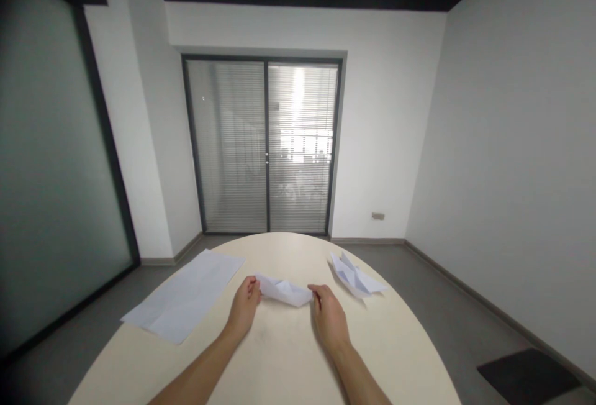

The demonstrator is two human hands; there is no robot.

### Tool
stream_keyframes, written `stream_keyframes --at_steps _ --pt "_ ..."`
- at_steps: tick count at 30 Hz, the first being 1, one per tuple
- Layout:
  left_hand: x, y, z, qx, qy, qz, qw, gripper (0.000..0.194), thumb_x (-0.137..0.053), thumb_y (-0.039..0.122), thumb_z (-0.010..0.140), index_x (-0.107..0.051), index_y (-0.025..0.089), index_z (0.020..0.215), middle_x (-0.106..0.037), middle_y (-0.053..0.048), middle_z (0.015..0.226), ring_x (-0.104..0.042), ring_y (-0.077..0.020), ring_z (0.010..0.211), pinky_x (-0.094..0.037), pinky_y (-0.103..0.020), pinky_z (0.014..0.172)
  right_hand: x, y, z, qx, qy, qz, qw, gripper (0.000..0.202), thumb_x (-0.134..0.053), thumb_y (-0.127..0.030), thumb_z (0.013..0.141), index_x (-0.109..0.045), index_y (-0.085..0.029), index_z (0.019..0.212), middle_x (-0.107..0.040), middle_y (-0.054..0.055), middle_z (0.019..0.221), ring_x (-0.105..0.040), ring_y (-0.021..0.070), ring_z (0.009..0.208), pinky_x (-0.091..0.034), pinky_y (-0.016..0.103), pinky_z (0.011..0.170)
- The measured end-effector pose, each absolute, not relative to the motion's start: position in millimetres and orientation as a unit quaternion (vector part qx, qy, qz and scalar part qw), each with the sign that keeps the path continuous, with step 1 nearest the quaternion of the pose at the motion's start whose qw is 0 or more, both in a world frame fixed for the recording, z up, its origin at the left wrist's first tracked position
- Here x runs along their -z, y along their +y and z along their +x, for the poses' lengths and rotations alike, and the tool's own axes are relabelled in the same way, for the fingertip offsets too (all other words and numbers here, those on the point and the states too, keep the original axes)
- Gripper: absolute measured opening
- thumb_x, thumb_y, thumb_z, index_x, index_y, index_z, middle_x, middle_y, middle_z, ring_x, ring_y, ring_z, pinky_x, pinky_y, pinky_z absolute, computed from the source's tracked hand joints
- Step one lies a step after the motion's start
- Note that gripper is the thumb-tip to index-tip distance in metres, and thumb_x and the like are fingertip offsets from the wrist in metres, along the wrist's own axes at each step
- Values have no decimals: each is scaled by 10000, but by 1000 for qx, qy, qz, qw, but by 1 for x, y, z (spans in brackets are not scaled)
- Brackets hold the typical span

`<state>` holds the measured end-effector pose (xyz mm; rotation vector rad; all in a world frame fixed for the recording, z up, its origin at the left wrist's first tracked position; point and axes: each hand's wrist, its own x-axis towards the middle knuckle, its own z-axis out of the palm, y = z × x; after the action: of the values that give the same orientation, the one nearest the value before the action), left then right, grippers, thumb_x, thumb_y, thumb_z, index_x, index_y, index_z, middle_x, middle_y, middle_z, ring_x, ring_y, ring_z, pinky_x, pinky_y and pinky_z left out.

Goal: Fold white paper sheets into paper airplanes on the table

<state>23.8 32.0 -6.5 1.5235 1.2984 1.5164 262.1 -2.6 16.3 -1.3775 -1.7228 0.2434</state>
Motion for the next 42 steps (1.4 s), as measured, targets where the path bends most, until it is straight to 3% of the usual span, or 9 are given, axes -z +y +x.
stream_keyframes --at_steps 6,11,20,27,31,42 --pt "1 31 28 -620 452 498 403 457 -536 631 797 -546 190 918 -688 -80 873 -667 -194 725 -516 -285 622 -16 0 262 -115 -678 -580 437 344 -393 -244 879 -681 -187 1058 -699 84 1080 -642 223 1018 -469 332 921" --pt "-1 29 28 -620 460 477 420 456 -562 625 767 -559 190 903 -687 -63 829 -657 -183 682 -505 -273 601 -18 0 260 -125 -669 -591 434 330 -385 -249 876 -676 -189 1019 -707 84 1045 -646 221 994 -464 325 907" --pt "-4 25 27 -612 439 562 342 207 -593 365 804 -550 196 916 -699 -59 891 -682 -189 761 -515 -281 721 -25 -10 257 -127 -704 -564 413 274 -398 -271 896 -641 -198 998 -696 83 997 -639 225 944 -477 336 848" --pt "-8 18 32 -594 448 601 294 144 -551 336 839 -537 211 909 -696 -32 842 -683 -176 713 -516 -257 672 -31 -19 246 -59 -763 -498 408 449 -535 -413 897 -534 -198 1291 -599 124 1270 -534 273 1185 -384 436 1052" --pt "-11 10 34 -572 447 634 265 146 -546 317 849 -544 213 952 -694 -30 829 -684 -180 729 -517 -254 669 -34 -25 240 -45 -793 -461 395 577 -623 -378 850 -444 -220 1375 -566 123 1308 -506 284 1207 -369 481 1066" --pt "-18 -2 38 -540 425 692 222 88 -532 237 851 -572 226 929 -690 -20 863 -678 -171 789 -510 -250 738 -40 -24 239 -31 -806 -425 411 339 -597 -278 885 -558 -243 1221 -647 85 1108 -574 246 1054 -428 443 993"
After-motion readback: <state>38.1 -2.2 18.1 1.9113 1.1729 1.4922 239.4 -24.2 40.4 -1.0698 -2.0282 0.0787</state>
